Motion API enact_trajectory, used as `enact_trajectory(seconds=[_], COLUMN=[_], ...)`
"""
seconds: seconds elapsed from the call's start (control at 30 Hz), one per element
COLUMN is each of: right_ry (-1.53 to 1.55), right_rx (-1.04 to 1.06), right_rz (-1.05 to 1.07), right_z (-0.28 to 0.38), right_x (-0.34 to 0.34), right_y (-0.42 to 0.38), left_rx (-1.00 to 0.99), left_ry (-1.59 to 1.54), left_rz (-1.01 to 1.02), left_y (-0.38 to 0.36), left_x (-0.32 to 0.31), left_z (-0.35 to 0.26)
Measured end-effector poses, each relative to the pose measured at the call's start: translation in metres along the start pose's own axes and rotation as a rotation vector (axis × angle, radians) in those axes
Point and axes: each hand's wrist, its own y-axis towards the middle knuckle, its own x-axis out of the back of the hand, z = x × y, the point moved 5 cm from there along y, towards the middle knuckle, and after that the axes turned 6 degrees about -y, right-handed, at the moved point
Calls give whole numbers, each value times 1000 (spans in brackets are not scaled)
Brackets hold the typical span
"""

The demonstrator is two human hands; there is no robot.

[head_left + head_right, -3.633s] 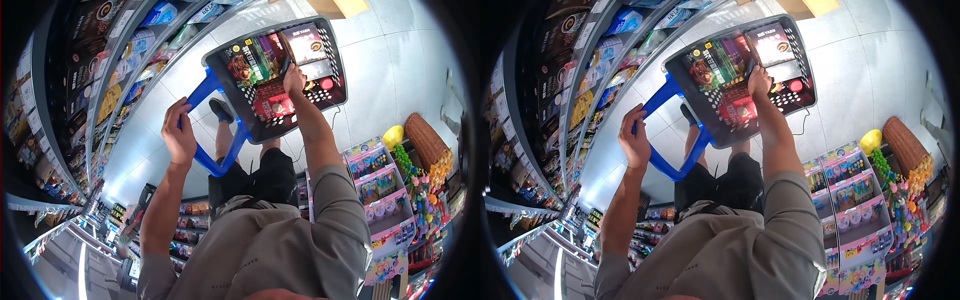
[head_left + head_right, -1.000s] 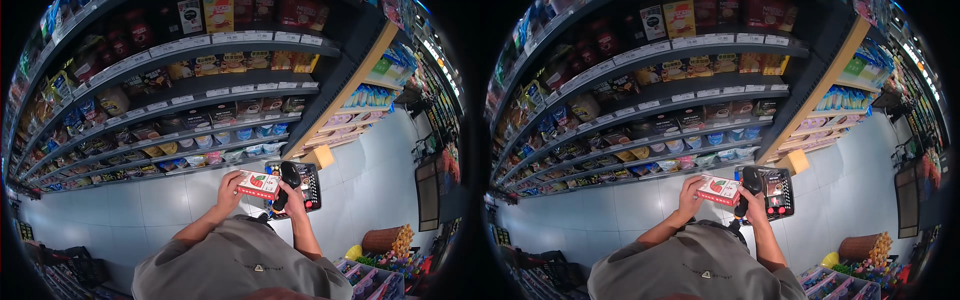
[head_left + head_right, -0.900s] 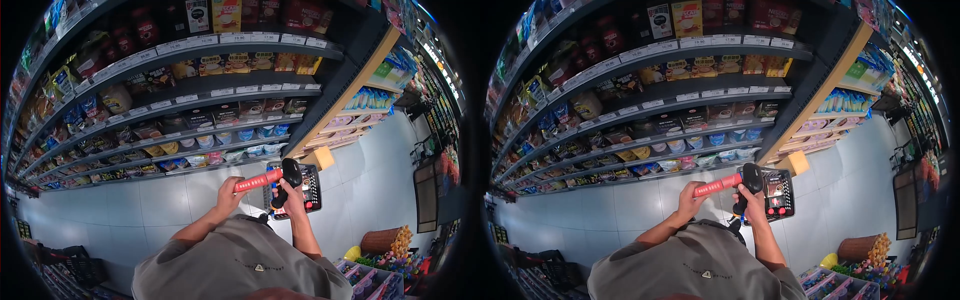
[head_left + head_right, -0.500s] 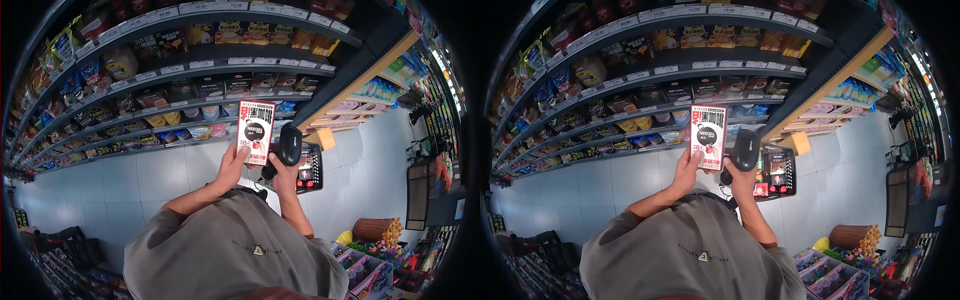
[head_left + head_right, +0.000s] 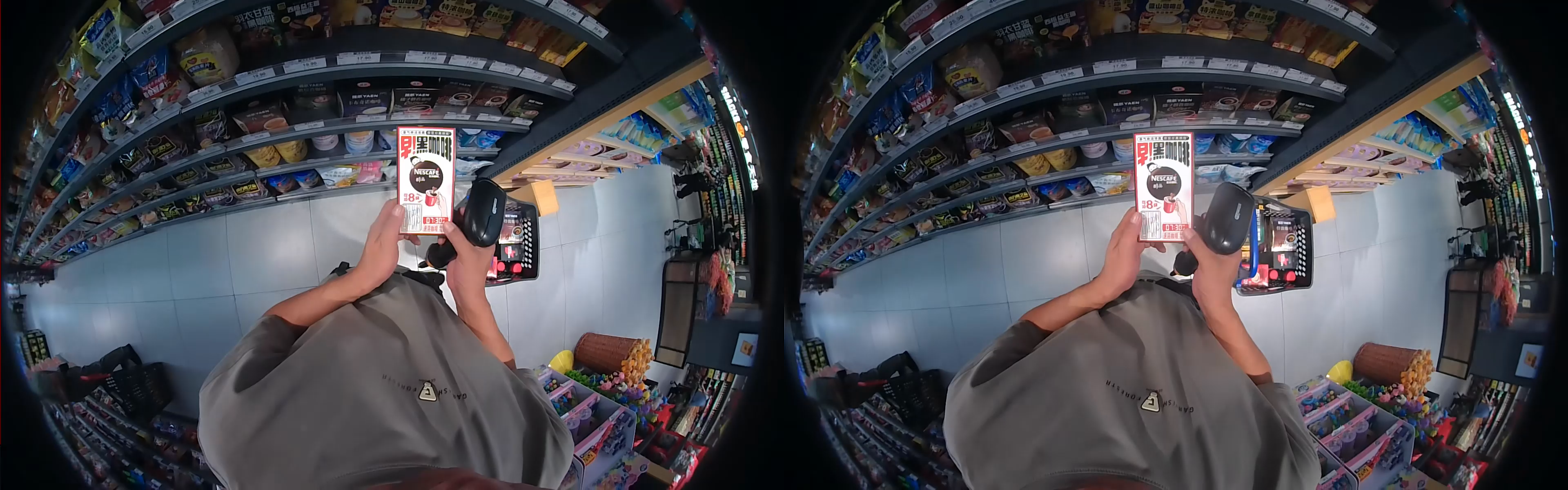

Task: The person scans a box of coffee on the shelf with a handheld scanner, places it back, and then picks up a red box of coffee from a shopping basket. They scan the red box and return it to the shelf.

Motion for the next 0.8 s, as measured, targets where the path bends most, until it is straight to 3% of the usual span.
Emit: enact_trajectory(seconds=[0.63, 0.7, 0.8], right_ry=[-41, -81, -207], right_rx=[-13, -9, 59], right_rz=[-101, -101, -136], right_z=[-13, -12, -8], right_x=[7, 8, 11], right_y=[-14, -14, -15], left_rx=[113, -75, -71], left_ry=[-79, -29, -32], left_rz=[-10, -106, -49], left_y=[-4, -3, -3], left_x=[11, 7, 4], left_z=[5, -6, -11])
